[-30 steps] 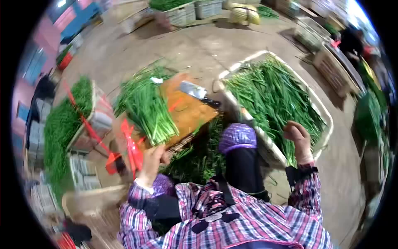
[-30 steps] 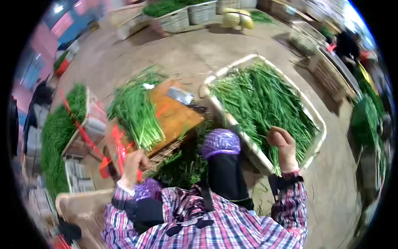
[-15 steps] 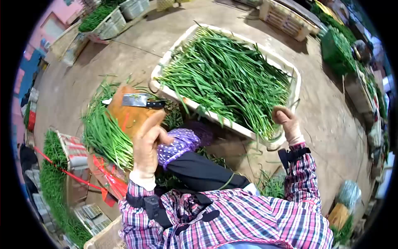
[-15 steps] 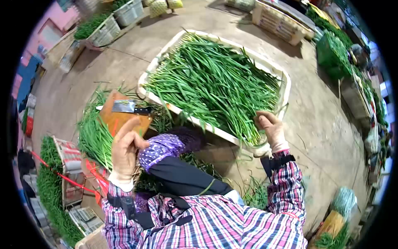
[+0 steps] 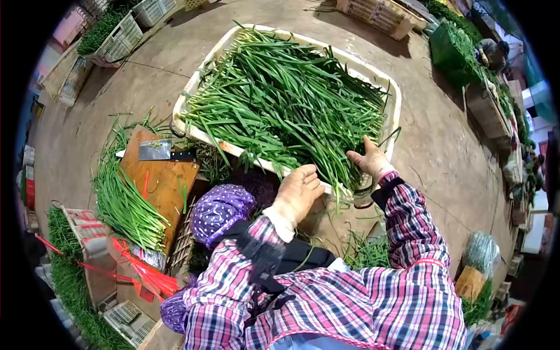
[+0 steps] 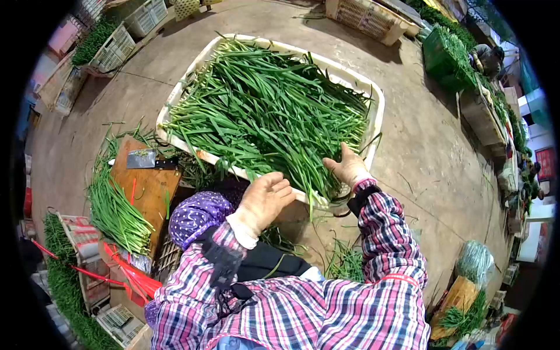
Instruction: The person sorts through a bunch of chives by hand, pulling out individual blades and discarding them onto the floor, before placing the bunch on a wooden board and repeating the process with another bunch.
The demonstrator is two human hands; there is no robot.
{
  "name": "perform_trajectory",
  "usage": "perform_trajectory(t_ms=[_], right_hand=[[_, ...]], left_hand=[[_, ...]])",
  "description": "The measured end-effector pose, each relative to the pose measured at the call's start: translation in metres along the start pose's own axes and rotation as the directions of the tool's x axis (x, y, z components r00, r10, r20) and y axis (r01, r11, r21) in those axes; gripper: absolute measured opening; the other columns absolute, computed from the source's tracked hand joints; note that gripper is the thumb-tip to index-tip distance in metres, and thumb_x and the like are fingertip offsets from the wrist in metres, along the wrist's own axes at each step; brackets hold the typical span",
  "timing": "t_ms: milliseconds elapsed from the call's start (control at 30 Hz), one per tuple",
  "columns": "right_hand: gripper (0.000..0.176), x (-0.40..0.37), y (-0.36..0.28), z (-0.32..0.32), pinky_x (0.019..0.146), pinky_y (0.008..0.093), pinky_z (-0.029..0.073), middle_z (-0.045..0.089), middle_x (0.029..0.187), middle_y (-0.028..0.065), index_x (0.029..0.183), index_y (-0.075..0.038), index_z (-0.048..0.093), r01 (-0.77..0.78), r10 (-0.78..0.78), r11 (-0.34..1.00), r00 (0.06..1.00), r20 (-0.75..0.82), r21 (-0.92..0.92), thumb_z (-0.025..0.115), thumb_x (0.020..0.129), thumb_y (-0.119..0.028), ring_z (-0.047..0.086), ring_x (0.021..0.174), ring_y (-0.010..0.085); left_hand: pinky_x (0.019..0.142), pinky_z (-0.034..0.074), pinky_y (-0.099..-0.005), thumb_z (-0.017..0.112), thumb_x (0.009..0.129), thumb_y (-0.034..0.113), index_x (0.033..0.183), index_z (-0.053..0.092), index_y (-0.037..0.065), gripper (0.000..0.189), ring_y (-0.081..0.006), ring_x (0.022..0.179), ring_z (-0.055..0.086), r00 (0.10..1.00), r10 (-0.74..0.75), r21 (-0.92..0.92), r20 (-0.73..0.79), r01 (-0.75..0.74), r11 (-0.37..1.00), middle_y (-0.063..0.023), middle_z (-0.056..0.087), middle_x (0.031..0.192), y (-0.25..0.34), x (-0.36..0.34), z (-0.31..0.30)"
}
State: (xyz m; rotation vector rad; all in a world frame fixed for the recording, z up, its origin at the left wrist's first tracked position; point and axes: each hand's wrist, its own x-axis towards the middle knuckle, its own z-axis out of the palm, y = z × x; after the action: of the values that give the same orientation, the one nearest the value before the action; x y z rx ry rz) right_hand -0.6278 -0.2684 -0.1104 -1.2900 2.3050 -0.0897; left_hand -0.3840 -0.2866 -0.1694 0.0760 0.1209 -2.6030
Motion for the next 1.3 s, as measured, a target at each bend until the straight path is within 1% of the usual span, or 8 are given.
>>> perform_trajectory(t_ms=[67, 200, 300, 567, 733, 833, 1133, 1300], right_hand=[[0.086, -0.003, 0.003, 0.001, 0.102, 0.0387, 0.038, 0.048, 0.132, 0.0248, 0.14, -0.001, 0.031, 0.026, -0.025, 0.995, 1.0, -0.006, 0.098, 0.067, 0.078, -0.048, 0.046, 0.123, 0.0353], [0.083, -0.021, 0.002, 0.005, 0.104, 0.0371, 0.035, 0.045, 0.135, 0.0245, 0.139, 0.003, 0.032, 0.11, -0.113, 0.971, 0.994, 0.002, 0.211, 0.069, 0.079, -0.041, 0.044, 0.126, 0.0338], [0.078, -0.009, 0.01, 0.015, 0.103, 0.0362, 0.037, 0.046, 0.134, 0.0247, 0.137, 0.004, 0.035, 0.061, -0.072, 0.975, 0.996, 0.043, 0.214, 0.07, 0.079, -0.036, 0.045, 0.125, 0.032], [0.067, 0.002, 0.007, 0.028, 0.089, 0.0353, 0.047, 0.061, 0.112, 0.0219, 0.126, 0.0, 0.049, 0.006, -0.085, 0.939, 0.973, 0.216, 0.344, 0.071, 0.077, -0.039, 0.06, 0.103, 0.0304], [0.067, -0.003, 0.006, 0.033, 0.097, 0.0394, 0.041, 0.054, 0.12, 0.0207, 0.122, -0.001, 0.051, 0.178, -0.175, 0.984, 0.979, 0.1, -0.025, 0.07, 0.075, -0.046, 0.05, 0.115, 0.0358], [0.068, -0.01, -0.013, 0.024, 0.092, 0.0402, 0.044, 0.058, 0.114, 0.023, 0.124, -0.001, 0.049, 0.04, -0.08, 0.988, 0.96, 0.269, 0.151, 0.067, 0.076, -0.046, 0.056, 0.108, 0.0363], [0.053, -0.041, -0.062, 0.008, 0.085, 0.0433, 0.044, 0.057, 0.104, 0.0168, 0.119, -0.003, 0.047, 0.344, -0.323, 0.904, 0.939, 0.121, -0.255, 0.061, 0.081, -0.037, 0.054, 0.102, 0.0331], [0.067, -0.07, -0.071, -0.012, 0.086, 0.0416, 0.045, 0.057, 0.107, 0.0197, 0.128, -0.001, 0.044, 0.497, -0.497, 0.868, 0.866, 0.052, 0.008, 0.069, 0.076, -0.035, 0.054, 0.1, 0.0354]], left_hand=[[0.1, 0.038, -0.0404, 0.06, 0.085, 0.015, 0.107, 0.048, -0.002, 0.03, -0.0266, 0.11, 0.048, 0.806, 0.24, 0.337, -0.541, -0.054, 0.94, -0.0161, 0.048, 0.116, -0.01, 0.013, 0.056], [0.111, 0.021, -0.0395, 0.062, 0.083, 0.024, 0.13, 0.037, -0.004, 0.061, -0.0282, 0.13, 0.031, 0.667, 0.326, 0.464, -0.67, 0.034, 0.885, -0.0182, 0.028, 0.145, -0.012, 0.05, 0.043], [0.094, 0.039, -0.035, 0.059, 0.084, 0.023, 0.112, 0.052, 0.001, 0.036, -0.0235, 0.106, 0.052, 0.631, 0.254, 0.361, -0.733, 0.044, 0.932, -0.0105, 0.056, 0.115, -0.014, 0.063, 0.008], [0.071, 0.055, -0.0423, 0.058, 0.086, 0.014, 0.103, 0.053, -0.003, 0.025, -0.0302, 0.078, 0.063, 0.707, 0.068, 0.052, -0.704, -0.045, 0.998, -0.017, 0.061, 0.096, -0.023, 0.094, -0.05], [0.099, 0.04, -0.0465, 0.054, 0.09, 0.023, 0.114, 0.051, -0.004, 0.036, -0.0318, 0.109, 0.053, 0.69, -0.009, 0.081, -0.724, 0.097, 0.992, -0.0219, 0.051, 0.118, -0.019, 0.089, -0.005], [0.097, 0.041, -0.0427, 0.056, 0.089, 0.024, 0.115, 0.052, -0.001, 0.037, -0.0314, 0.108, 0.053, 0.734, 0.01, 0.144, -0.679, 0.12, 0.982, -0.0193, 0.055, 0.117, -0.017, 0.09, -0.007], [0.108, 0.019, -0.0433, 0.073, 0.074, 0.038, 0.135, 0.041, 0.006, 0.076, -0.0302, 0.134, 0.019, 0.613, 0.099, 0.235, -0.784, 0.145, 0.961, -0.0182, 0.022, 0.148, -0.015, 0.069, 0.054], [0.077, 0.049, -0.0412, 0.065, 0.08, 0.032, 0.097, 0.063, 0.009, 0.028, -0.0256, 0.081, 0.059, 0.703, 0.154, 0.27, -0.694, 0.056, 0.961, -0.0071, 0.064, 0.089, -0.004, 0.049, 0.072]])
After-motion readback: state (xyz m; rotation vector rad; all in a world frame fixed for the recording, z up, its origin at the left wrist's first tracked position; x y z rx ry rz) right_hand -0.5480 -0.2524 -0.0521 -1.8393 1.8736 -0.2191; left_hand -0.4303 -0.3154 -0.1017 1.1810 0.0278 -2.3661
